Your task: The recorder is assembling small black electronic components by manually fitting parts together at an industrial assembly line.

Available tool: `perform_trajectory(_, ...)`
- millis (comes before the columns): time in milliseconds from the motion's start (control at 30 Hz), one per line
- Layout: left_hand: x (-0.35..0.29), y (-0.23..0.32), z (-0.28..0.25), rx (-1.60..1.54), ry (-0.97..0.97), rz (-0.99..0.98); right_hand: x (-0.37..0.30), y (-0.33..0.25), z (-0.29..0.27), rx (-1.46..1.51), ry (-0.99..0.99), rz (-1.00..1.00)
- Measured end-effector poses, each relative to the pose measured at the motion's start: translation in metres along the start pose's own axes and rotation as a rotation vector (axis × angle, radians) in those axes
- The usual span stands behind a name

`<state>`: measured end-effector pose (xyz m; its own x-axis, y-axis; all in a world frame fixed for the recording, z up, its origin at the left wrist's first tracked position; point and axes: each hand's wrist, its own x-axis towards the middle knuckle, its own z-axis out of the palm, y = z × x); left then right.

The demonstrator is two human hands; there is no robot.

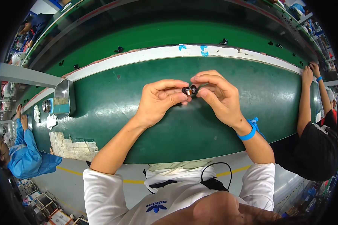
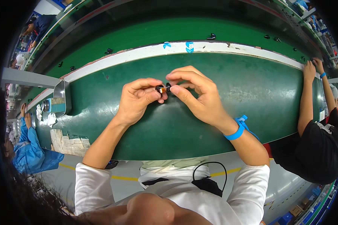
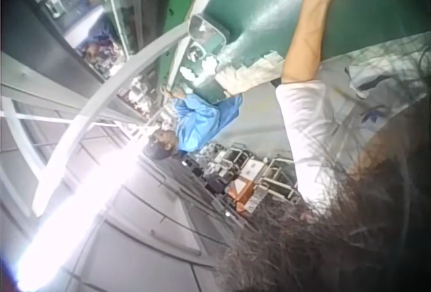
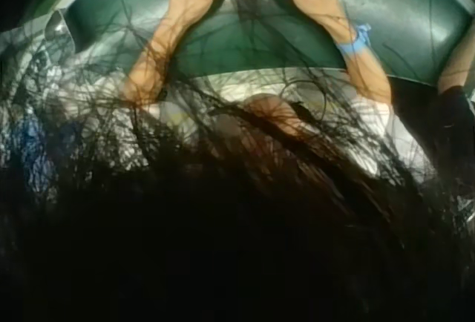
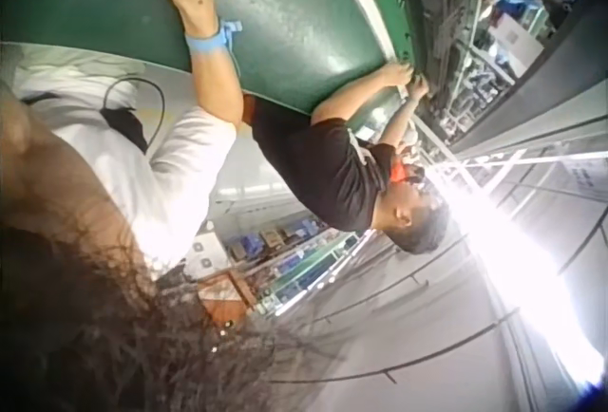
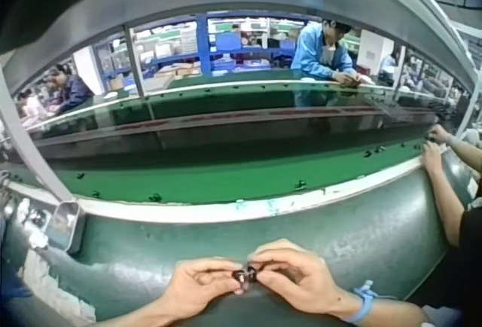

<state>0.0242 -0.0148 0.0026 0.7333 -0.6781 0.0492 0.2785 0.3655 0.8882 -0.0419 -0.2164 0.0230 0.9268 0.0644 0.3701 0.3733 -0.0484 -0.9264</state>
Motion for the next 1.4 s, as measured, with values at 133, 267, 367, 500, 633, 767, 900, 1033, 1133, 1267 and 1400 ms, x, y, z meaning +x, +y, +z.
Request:
perform_trajectory(133,0.000,0.001,-0.001,-0.015,-0.060,-0.046,-0.003,-0.005,0.003,-0.009,-0.016,0.040)
perform_trajectory(267,0.000,-0.001,-0.002,-0.049,-0.074,-0.058,-0.005,-0.002,0.003,0.046,-0.030,0.070)
perform_trajectory(367,0.001,-0.001,-0.002,-0.062,-0.084,-0.040,-0.005,-0.004,0.003,0.027,-0.028,0.073)
perform_trajectory(500,0.001,-0.002,-0.005,-0.039,-0.083,-0.046,-0.004,-0.007,0.004,-0.025,-0.026,0.014)
perform_trajectory(633,0.001,-0.002,-0.003,-0.048,-0.076,-0.049,-0.004,-0.007,0.005,0.022,-0.032,0.032)
perform_trajectory(767,0.000,0.000,-0.002,-0.021,-0.065,-0.077,-0.004,-0.005,0.002,0.009,-0.032,0.038)
perform_trajectory(900,0.000,0.003,-0.001,0.018,-0.078,-0.092,-0.003,-0.005,-0.002,-0.129,-0.088,-0.021)
perform_trajectory(1033,0.001,0.004,-0.002,0.109,-0.125,-0.082,-0.003,-0.004,-0.005,-0.155,-0.112,-0.006)
perform_trajectory(1133,-0.002,0.004,-0.004,0.084,-0.211,0.000,-0.006,-0.009,0.002,0.118,-0.073,0.215)
perform_trajectory(1267,-0.002,0.006,0.001,0.085,-0.203,0.039,-0.007,-0.008,0.003,0.191,-0.048,0.292)
perform_trajectory(1400,-0.001,0.004,0.003,0.061,-0.105,0.026,-0.007,-0.006,0.005,0.302,-0.007,0.273)
